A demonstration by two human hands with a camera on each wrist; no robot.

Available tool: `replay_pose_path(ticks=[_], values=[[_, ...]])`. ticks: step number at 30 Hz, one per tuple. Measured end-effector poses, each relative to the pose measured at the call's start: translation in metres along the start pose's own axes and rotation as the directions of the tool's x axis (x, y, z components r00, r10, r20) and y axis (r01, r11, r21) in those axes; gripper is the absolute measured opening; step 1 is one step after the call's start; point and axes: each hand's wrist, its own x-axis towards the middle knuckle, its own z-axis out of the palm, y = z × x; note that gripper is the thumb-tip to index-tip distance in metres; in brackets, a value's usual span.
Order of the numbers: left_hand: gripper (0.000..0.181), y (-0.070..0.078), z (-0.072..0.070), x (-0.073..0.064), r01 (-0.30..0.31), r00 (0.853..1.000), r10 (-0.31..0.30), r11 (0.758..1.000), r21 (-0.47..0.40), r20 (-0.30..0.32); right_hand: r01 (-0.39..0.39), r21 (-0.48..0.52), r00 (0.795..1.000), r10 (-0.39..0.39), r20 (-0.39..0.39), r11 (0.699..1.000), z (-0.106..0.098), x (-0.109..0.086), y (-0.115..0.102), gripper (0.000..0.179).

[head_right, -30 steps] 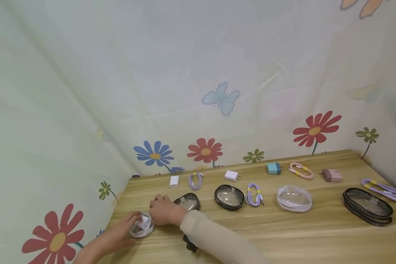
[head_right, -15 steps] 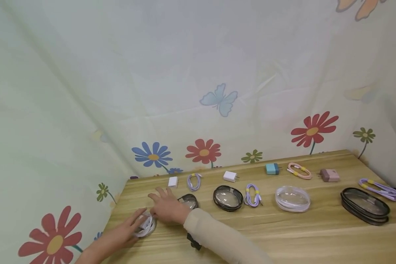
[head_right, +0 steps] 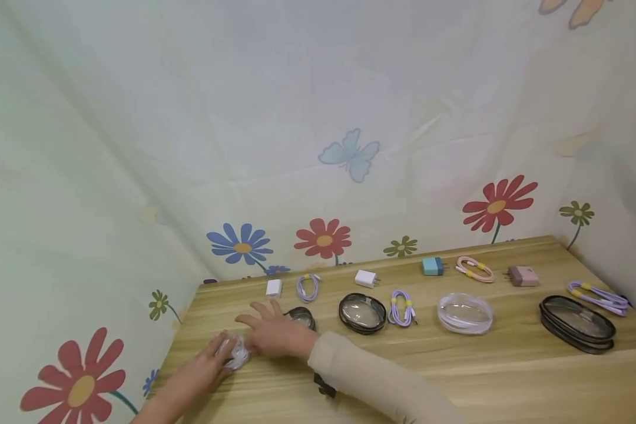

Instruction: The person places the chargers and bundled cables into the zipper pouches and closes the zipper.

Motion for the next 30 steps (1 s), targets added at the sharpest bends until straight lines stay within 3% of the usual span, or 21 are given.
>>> replay_pose_path(ticks=[5,10,12,16,18,20,23,26,30], values=[[0.063,0.012,-0.004,0.006,0.095,0.995,-0.094,0.995,0.034,-0.039,-0.01,0.034,1.0,0.01,0.009,0.999,-0.003,-0.003,-0.005,0.021],[0.064,0.021,-0.007,0.01,0.119,0.992,-0.116,0.99,0.075,-0.046,-0.043,0.09,0.999,0.044,-0.01,0.995,-0.001,-0.006,-0.005,0.019],[0.068,0.022,-0.01,0.01,0.137,0.99,-0.135,0.988,0.077,-0.029,-0.077,0.109,0.997,0.079,-0.016,0.991,0.001,-0.006,-0.003,0.019],[0.078,0.02,-0.019,0.011,0.215,0.975,-0.213,0.977,-0.017,0.07,-0.129,0.086,0.991,0.132,-0.028,0.988,0.006,-0.004,0.005,0.017],[0.081,0.018,-0.022,0.012,0.223,0.972,-0.217,0.973,-0.062,0.096,-0.144,0.067,0.989,0.145,-0.02,0.987,0.009,-0.003,0.008,0.016],[0.081,0.013,-0.025,0.014,0.16,0.984,-0.151,0.983,-0.092,0.094,-0.154,0.058,0.988,0.155,-0.015,0.986,0.01,0.0,0.01,0.016],[0.077,0.005,-0.024,0.015,-0.017,0.997,0.026,0.993,-0.113,0.077,-0.172,0.064,0.985,0.172,0.0,0.983,0.01,0.004,0.01,0.016],[0.076,-0.003,-0.023,0.014,-0.133,0.98,0.152,0.981,-0.145,0.132,-0.179,0.06,0.984,0.179,0.007,0.982,0.007,0.006,0.008,0.017],[0.075,-0.008,-0.024,0.009,-0.141,0.955,0.18,0.974,-0.177,0.235,-0.184,0.059,0.983,0.183,0.029,0.981,0.004,0.006,0.006,0.019]])
